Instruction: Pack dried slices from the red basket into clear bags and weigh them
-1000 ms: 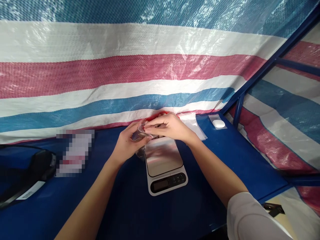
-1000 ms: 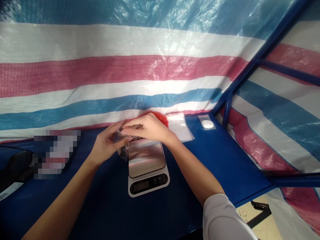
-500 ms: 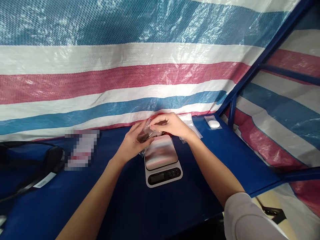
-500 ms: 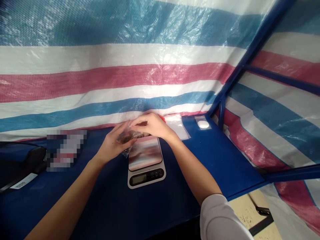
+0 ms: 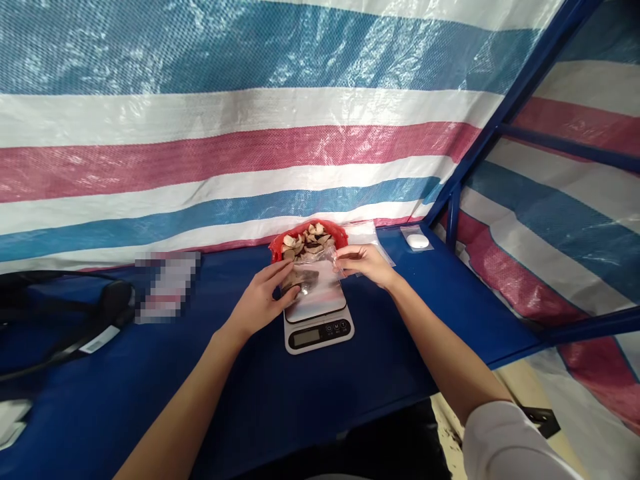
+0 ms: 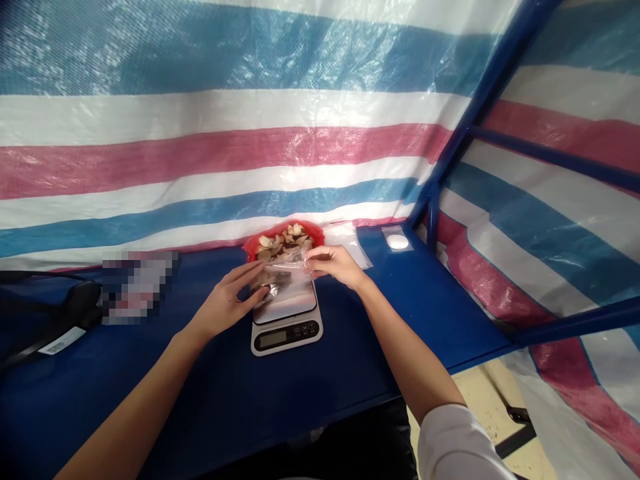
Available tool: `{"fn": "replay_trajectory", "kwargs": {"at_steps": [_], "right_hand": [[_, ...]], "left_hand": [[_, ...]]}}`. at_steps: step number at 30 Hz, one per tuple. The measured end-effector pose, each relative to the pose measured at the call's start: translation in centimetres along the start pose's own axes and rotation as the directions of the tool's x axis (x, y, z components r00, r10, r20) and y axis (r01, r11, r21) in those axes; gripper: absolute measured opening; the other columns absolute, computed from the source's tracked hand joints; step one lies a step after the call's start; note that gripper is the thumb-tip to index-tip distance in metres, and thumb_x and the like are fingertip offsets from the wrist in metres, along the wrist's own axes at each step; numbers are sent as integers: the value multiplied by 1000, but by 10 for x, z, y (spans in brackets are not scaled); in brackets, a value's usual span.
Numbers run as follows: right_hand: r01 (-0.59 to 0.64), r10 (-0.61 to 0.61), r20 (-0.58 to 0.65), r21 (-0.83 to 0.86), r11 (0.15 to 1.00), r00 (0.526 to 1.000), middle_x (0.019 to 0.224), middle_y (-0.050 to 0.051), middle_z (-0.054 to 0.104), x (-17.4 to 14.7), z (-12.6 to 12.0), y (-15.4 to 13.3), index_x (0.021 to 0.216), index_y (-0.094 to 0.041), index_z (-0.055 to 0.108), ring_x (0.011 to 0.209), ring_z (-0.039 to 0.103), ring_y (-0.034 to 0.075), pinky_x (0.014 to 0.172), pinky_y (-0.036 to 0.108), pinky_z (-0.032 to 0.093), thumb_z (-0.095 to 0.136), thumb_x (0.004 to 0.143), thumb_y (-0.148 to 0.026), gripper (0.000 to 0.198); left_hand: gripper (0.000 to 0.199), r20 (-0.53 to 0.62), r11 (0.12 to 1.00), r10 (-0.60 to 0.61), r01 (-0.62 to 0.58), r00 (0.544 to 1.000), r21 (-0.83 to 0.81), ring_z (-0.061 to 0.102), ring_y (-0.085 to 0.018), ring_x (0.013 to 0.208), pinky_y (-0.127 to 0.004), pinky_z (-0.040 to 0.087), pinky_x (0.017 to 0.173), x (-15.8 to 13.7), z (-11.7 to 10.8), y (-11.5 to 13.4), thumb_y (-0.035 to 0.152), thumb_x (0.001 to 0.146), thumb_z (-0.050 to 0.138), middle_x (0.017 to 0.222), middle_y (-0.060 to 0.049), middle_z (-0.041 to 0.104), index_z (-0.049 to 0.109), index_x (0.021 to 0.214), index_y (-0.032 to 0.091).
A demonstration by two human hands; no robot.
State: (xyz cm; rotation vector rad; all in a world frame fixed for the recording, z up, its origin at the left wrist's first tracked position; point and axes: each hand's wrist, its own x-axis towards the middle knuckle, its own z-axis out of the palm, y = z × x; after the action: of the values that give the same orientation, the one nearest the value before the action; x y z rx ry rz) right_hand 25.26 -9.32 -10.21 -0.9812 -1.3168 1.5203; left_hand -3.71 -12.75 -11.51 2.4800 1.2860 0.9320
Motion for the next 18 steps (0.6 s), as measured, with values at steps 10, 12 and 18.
{"fn": "replay_trajectory", "kwargs": {"at_steps": [10, 12, 18], "right_hand": [[-23, 20, -58, -55, 998, 998, 85, 3, 79, -8, -18, 15, 96, -19, 81, 84, 76, 22, 77, 37, 65, 92, 60, -43, 45], [6, -15, -88, -102, 995, 996, 92, 5, 80, -12, -25, 13, 102, -19, 80, 91, 77, 25, 79, 39, 66, 90, 64, -47, 48], [163, -324, -153, -623, 765, 934, 113, 6, 79, -32, -43, 10, 108, -23, 80, 108, 75, 28, 96, 43, 62, 71, 88, -48, 33]], "left_hand": [[49, -27, 997, 80, -79, 996, 21, 58, -31, 136, -49, 47, 117, 1, 3, 4, 49, 101, 53, 146, -14, 62, 64, 139, 20], [46, -85, 998, 62, -60, 994, 26, 59, -29, 134, -47, 48, 117, -3, -3, 2, 47, 101, 53, 144, -13, 63, 65, 137, 20], [49, -150, 985, -118, 135, 982, 110, 62, -30, 129, -49, 50, 112, -22, -14, -27, 52, 102, 46, 139, -12, 66, 67, 133, 19]]}}
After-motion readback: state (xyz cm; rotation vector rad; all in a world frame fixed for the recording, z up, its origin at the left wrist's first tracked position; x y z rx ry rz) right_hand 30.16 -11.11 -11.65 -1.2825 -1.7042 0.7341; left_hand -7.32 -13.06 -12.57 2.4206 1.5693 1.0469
